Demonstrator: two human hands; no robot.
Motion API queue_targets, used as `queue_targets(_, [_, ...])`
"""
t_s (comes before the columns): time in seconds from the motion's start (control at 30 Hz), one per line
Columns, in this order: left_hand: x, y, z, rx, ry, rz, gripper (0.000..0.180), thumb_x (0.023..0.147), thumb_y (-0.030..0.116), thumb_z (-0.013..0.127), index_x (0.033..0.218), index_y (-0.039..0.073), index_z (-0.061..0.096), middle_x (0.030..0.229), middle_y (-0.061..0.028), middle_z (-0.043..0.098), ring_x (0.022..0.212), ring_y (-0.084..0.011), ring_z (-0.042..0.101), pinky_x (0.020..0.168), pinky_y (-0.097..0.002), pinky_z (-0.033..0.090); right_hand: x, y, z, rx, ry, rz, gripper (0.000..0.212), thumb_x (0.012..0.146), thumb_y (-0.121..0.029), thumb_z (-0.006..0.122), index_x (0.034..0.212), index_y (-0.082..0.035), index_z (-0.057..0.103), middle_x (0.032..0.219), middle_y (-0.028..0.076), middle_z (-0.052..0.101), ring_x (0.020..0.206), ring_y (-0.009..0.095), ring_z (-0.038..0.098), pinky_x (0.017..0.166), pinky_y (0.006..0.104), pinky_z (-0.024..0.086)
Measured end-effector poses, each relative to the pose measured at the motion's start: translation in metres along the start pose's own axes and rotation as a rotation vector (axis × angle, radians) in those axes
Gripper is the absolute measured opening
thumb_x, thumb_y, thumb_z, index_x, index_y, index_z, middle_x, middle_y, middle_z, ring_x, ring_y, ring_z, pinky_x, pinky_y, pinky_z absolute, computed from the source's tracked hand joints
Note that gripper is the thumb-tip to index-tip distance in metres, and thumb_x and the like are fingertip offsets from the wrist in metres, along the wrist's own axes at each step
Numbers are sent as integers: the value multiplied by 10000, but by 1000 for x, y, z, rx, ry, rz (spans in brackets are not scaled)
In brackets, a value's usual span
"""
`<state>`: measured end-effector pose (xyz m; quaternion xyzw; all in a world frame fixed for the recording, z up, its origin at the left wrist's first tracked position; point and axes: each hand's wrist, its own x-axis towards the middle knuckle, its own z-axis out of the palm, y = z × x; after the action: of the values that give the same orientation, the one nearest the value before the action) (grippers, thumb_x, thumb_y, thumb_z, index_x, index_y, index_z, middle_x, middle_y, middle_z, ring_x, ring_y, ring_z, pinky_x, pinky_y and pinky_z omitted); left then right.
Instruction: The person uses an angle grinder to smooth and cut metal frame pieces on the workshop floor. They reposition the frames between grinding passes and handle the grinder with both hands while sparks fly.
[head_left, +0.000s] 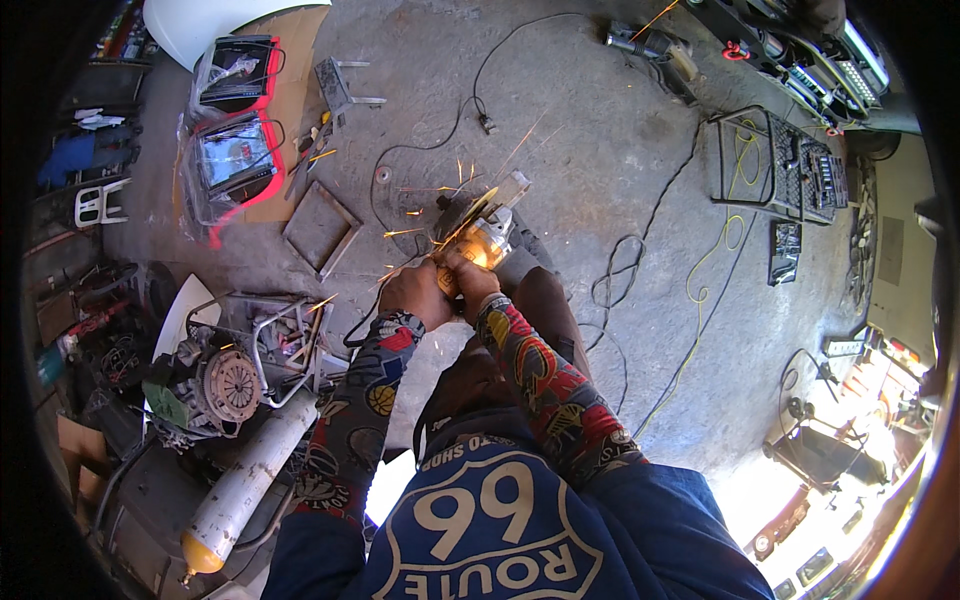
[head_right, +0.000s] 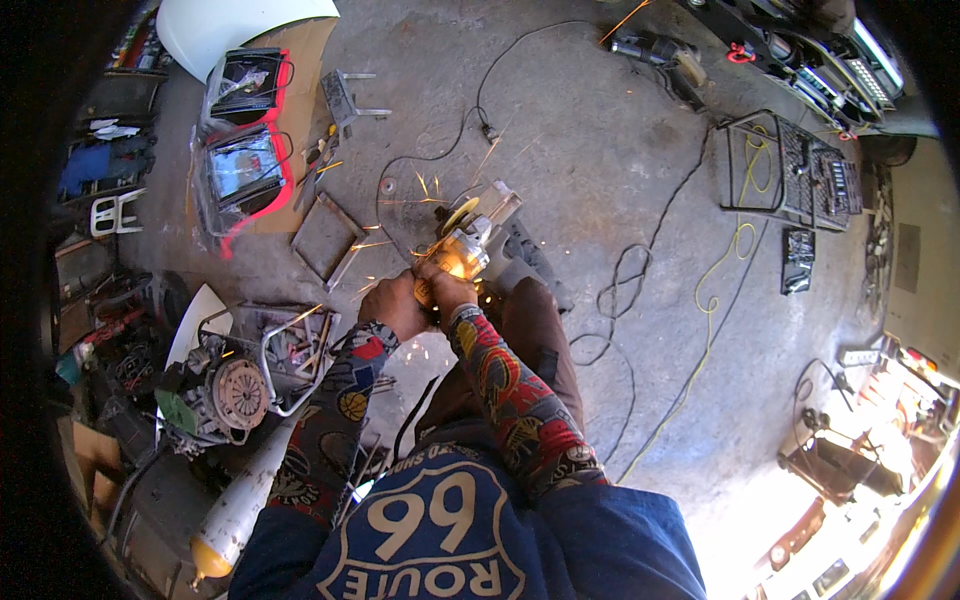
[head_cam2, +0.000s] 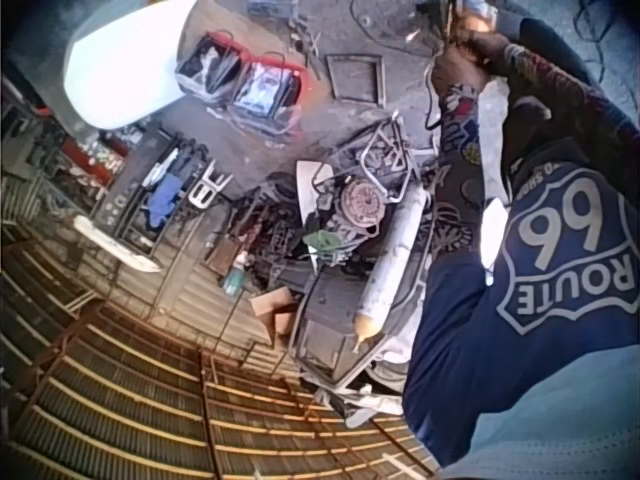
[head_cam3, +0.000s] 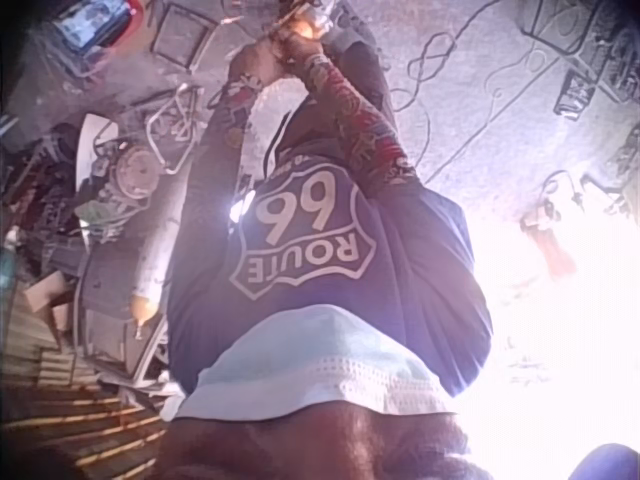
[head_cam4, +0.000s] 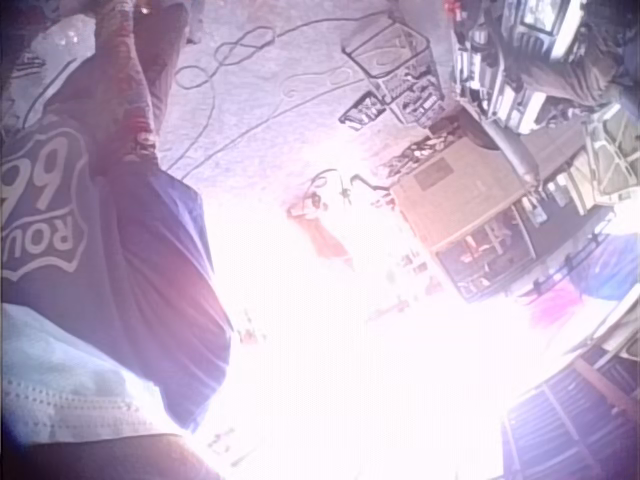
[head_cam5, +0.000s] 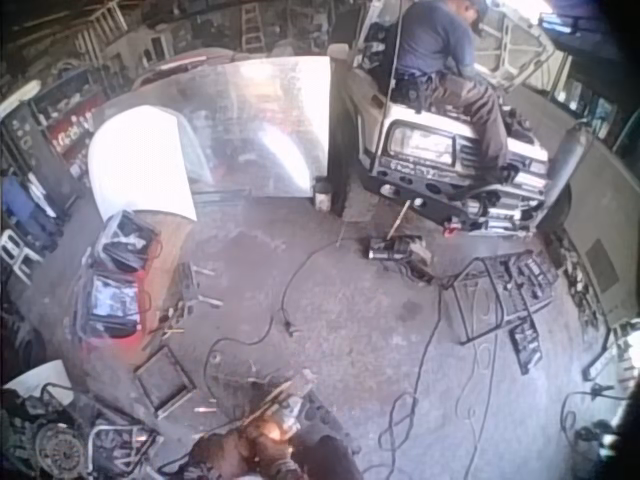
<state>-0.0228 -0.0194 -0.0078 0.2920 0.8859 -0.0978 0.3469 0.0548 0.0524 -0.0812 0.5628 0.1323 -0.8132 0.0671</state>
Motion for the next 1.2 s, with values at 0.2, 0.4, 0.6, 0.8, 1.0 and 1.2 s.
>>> queue_targets(0.2, [0,2,-4,21,-28,-2,765,623,371,955,1245,74,623,1124,-187,741,1078,-374,714,934,-480,577,7,3,1,-26,32,40,752,704,-394,895,1328,-102,594,1234,89,684,1082,339,682,864,596,551])
queue_targets(0.4, [-8,7,-21,41,-57,21,763,616,394,954,1240,97,631,1122,-182,743,1072,-373,716,933,-480,581,4,-3,-2,-100,-86,172,702,722,-453,850,1304,-145,606,1211,70,693,1033,331,690,837,570,564])
queue_targets(0.6, [-14,23,-40,59,-135,-66,787,584,473,949,1186,63,648,1101,-190,745,1064,-369,725,930,-471,585,-3,-6,0,-93,-137,263,595,778,-513,772,1257,-197,614,1183,51,680,998,275,694,792,503,596])
queue_targets(0.8, [-18,9,-41,138,-220,-167,822,592,538,929,1202,69,641,1094,-187,752,1048,-355,737,913,-472,592,0,14,7,33,-366,384,663,758,-493,800,1300,-178,584,1247,79,669,1058,316,683,867,543,581])
queue_targets(1.0, [-97,-63,-42,122,-261,-288,832,616,600,907,1220,83,660,1074,-164,760,1008,-342,747,875,-466,604,-43,96,52,-115,-388,539,636,801,-539,786,1301,-213,568,1275,66,648,1070,302,687,917,503,574])
queue_targets(1.2, [-132,-75,-35,55,-304,-364,821,632,544,909,1253,77,645,1083,-184,752,1025,-360,740,902,-464,601,-62,112,54,-247,-404,656,621,825,-538,764,1310,-204,569,1284,73,650,1103,304,682,935,499,567])
